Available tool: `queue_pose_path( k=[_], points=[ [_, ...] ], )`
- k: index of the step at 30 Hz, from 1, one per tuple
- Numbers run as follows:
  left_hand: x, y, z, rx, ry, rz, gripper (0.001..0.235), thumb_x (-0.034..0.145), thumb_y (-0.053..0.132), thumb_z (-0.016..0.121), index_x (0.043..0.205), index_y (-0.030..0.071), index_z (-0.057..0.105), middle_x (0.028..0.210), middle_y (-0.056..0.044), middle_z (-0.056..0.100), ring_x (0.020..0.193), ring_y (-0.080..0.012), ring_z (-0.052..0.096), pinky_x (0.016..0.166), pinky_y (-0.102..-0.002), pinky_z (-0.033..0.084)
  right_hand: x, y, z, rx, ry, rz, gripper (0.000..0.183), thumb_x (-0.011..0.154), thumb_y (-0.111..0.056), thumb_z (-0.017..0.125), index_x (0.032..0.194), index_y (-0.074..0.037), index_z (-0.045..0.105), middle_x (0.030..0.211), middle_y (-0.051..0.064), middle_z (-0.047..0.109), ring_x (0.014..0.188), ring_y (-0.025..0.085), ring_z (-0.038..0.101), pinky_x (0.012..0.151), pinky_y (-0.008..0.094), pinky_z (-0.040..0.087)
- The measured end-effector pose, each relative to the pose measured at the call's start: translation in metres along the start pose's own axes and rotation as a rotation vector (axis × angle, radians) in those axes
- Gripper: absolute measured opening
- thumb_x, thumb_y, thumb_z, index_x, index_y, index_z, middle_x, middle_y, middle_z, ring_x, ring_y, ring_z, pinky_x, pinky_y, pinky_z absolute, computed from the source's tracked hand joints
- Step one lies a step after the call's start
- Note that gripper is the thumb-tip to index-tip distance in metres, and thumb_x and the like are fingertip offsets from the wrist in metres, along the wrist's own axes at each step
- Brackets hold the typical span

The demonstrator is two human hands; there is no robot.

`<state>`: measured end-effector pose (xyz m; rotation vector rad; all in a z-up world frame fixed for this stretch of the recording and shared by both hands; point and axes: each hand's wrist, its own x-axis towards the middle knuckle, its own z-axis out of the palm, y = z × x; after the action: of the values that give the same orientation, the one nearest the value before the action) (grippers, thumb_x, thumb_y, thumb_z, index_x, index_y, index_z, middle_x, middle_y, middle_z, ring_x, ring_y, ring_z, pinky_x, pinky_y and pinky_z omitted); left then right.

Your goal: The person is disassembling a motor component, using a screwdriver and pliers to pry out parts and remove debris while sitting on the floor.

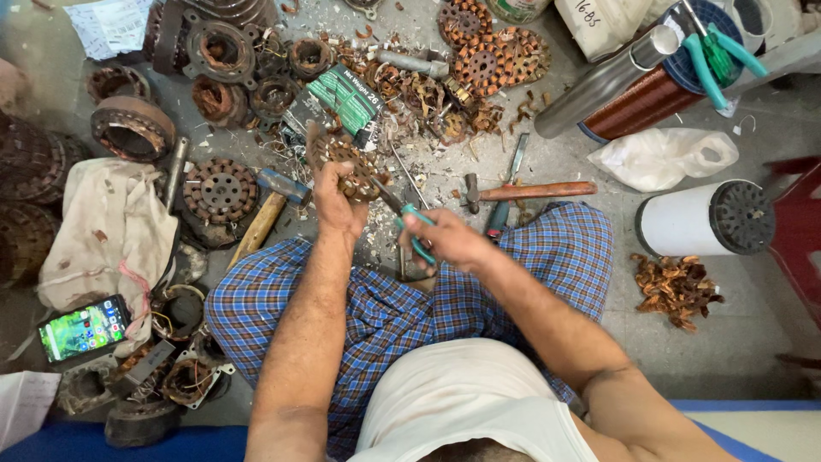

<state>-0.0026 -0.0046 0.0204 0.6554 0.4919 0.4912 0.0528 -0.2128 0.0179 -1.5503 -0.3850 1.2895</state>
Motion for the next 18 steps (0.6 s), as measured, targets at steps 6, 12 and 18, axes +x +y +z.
queue_pose_path(
  k=[6,12,18],
  points=[
    [0.002,-0.005,0.0,-0.059,-0.186,-0.083,0.093,0.07,0.024,0.064,0.157,0.036,0.033,0.144,-0.016,0.049,0.118,-0.0367,0.058,0.1,-0.067,0.054,-0.001,0.026,-0.026,0.737,-0.444,-0.018,0.045,0.108,-0.047,0.052,0.085,-0.008,0.056,0.084,0.009,0.062,0.059,0.019,0.062,0.041,0.029,0.048],
    [0.004,-0.001,-0.005,-0.13,-0.341,-0.248,0.086,0.082,0.042,0.064,0.161,0.021,0.038,0.141,-0.019,0.058,0.12,-0.038,0.059,0.096,-0.067,0.051,-0.011,0.026,-0.026,0.755,-0.566,-0.155,0.039,0.106,-0.046,0.057,0.097,-0.009,0.063,0.086,0.012,0.067,0.057,0.02,0.062,0.043,0.031,0.051],
    [0.017,-0.011,-0.01,-0.093,-0.081,-0.165,0.091,0.081,0.071,0.053,0.158,0.026,0.034,0.148,-0.014,0.047,0.129,-0.0381,0.054,0.096,-0.067,0.053,-0.025,0.005,-0.09,-0.192,0.345,-0.445,0.042,0.106,-0.042,0.061,0.112,-0.002,0.071,0.097,0.012,0.069,0.084,0.017,0.061,0.076,0.032,0.05]
  ],
)
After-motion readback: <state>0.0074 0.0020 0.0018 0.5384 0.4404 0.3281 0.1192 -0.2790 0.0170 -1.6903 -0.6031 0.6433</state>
